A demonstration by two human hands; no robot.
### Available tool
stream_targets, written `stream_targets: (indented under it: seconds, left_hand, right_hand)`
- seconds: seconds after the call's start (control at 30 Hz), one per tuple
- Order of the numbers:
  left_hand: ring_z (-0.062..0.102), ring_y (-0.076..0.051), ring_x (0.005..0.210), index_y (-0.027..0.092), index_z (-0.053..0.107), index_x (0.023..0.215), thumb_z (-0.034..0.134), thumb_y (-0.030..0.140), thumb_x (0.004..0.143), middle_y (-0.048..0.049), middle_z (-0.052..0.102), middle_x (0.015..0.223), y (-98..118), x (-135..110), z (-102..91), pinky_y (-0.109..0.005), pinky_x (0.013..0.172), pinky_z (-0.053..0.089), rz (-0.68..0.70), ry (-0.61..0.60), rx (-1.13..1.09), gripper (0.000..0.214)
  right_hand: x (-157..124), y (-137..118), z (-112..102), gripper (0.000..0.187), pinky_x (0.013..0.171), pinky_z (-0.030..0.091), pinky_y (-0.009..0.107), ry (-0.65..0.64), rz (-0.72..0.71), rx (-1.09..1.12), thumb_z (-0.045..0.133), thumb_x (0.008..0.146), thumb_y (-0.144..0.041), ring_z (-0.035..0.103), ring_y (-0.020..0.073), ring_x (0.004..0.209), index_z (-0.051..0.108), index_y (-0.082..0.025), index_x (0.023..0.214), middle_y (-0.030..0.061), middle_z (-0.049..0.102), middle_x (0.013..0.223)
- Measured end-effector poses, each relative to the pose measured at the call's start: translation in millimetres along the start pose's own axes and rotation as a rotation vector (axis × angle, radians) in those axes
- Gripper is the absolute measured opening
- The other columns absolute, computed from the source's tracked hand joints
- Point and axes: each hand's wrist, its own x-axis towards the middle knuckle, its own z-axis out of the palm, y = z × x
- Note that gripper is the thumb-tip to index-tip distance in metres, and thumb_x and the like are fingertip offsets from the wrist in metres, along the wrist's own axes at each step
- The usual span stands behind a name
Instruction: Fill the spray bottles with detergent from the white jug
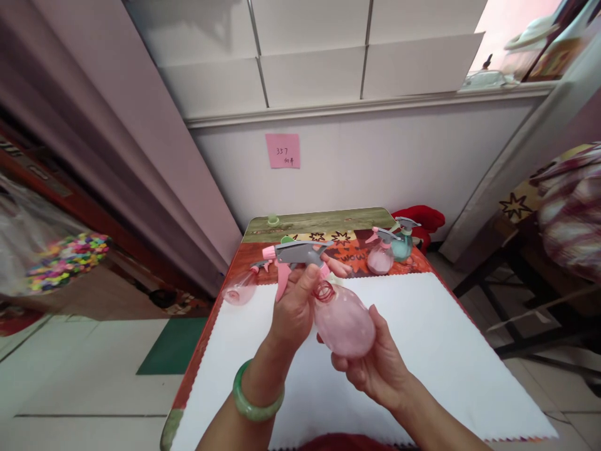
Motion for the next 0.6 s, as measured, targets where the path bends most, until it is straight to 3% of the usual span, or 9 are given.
stream_targets:
  seconds: [0.13,0.33,0.5,0.6]
  left_hand:
    - [0.067,-0.025,0.100,0.022,0.072,0.098,0.064,0.040,0.091,-0.0052,0.071,0.096,13,6,-0.5,-0.045,0.099,0.048,0.094,0.103,-0.064,0.021]
    - [0.063,-0.015,0.077,0.026,0.071,0.099,0.078,0.047,0.079,-0.0007,0.069,0.088,56,13,-16.7,-0.032,0.078,0.054,0.212,0.358,-0.135,0.030]
    - [0.058,-0.008,0.063,0.021,0.068,0.100,0.055,0.046,0.097,0.0042,0.069,0.076,102,1,-52.7,-0.022,0.064,0.050,0.383,0.500,-0.275,0.029]
    - [0.056,-0.008,0.059,0.019,0.069,0.100,0.048,0.046,0.100,0.0030,0.069,0.074,102,-15,-72.5,-0.020,0.056,0.048,0.343,0.630,-0.283,0.034]
  right_hand:
    - [-1,8,2,0.066,0.037,0.046,0.018,0.082,-0.219,-0.109,0.064,0.078,-0.067,0.069,0.0181,0.059,0.058,-0.020,0.125,0.0084,0.073,0.087]
    - [-1,5,-13,0.062,0.040,0.047,0.021,0.186,-0.343,-0.195,0.063,0.080,-0.060,0.067,0.0181,0.061,0.059,-0.020,0.127,0.0110,0.074,0.093]
    - [-2,-17,-18,0.053,0.044,0.052,0.025,0.246,-0.454,-0.214,0.062,0.084,-0.057,0.068,0.0193,0.063,0.061,-0.023,0.123,0.0071,0.073,0.090]
    - [0,-37,-5,0.052,0.047,0.055,0.026,0.233,-0.577,-0.310,0.066,0.083,-0.054,0.069,0.0201,0.066,0.060,-0.022,0.123,0.0071,0.073,0.095]
